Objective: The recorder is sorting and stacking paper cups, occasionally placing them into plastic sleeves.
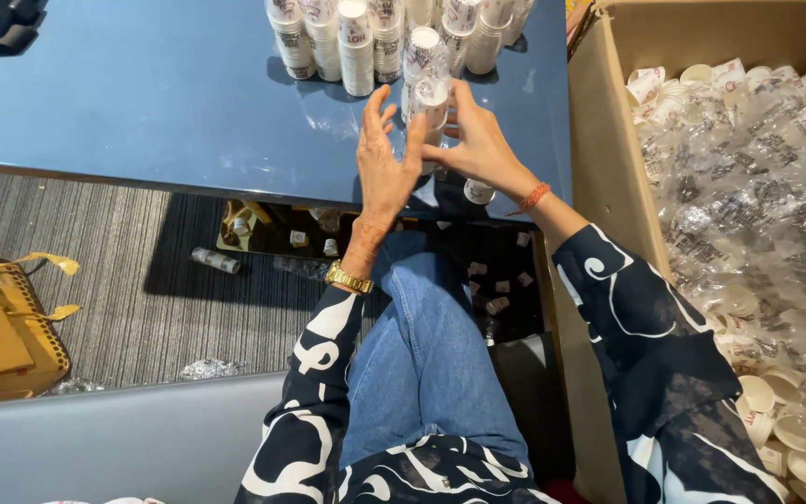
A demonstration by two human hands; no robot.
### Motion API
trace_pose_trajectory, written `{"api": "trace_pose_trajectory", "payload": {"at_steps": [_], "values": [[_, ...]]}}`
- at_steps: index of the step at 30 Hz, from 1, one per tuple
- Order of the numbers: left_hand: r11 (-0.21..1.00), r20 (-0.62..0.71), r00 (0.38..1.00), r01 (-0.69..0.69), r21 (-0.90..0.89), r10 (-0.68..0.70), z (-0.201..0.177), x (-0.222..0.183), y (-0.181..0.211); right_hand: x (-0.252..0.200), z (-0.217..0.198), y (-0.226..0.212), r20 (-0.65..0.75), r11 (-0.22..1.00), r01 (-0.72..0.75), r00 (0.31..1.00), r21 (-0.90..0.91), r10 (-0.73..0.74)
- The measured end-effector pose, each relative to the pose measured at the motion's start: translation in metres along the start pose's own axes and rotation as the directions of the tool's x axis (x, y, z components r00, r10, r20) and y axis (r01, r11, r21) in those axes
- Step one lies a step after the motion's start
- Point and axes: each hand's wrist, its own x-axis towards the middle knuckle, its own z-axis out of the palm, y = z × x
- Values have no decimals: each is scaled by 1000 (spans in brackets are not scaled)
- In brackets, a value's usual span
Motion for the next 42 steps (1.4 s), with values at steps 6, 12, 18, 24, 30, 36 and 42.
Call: {"api": "trace_pose_trajectory", "payload": {"at_steps": [6,12,18,24,30,36,42], "values": [[999,84,996,0,41,-4,22,-3,-13,-6,32,12,-156,993,-99,984,-60,88],[992,147,981,116,50,-122,19,-21,-39,-14,47,7,-203,967,-141,974,-213,97],[991,203,972,107,82,-122,17,-25,-56,-17,51,22,-153,919,-168,981,-356,120],[965,140,959,257,-47,-248,0,-15,-21,-35,14,-49,-30,912,109,991,-395,-132],[925,196,905,376,48,-378,-14,-31,10,-81,-8,-99,97,929,152,987,-338,-127],[978,309,931,209,-9,-196,-14,-66,126,-104,-24,-87,-113,971,82,988,-227,-109],[994,125,987,-106,41,100,-2,-96,127,-96,-33,-66,-282,998,-60,958,-34,49]]}}
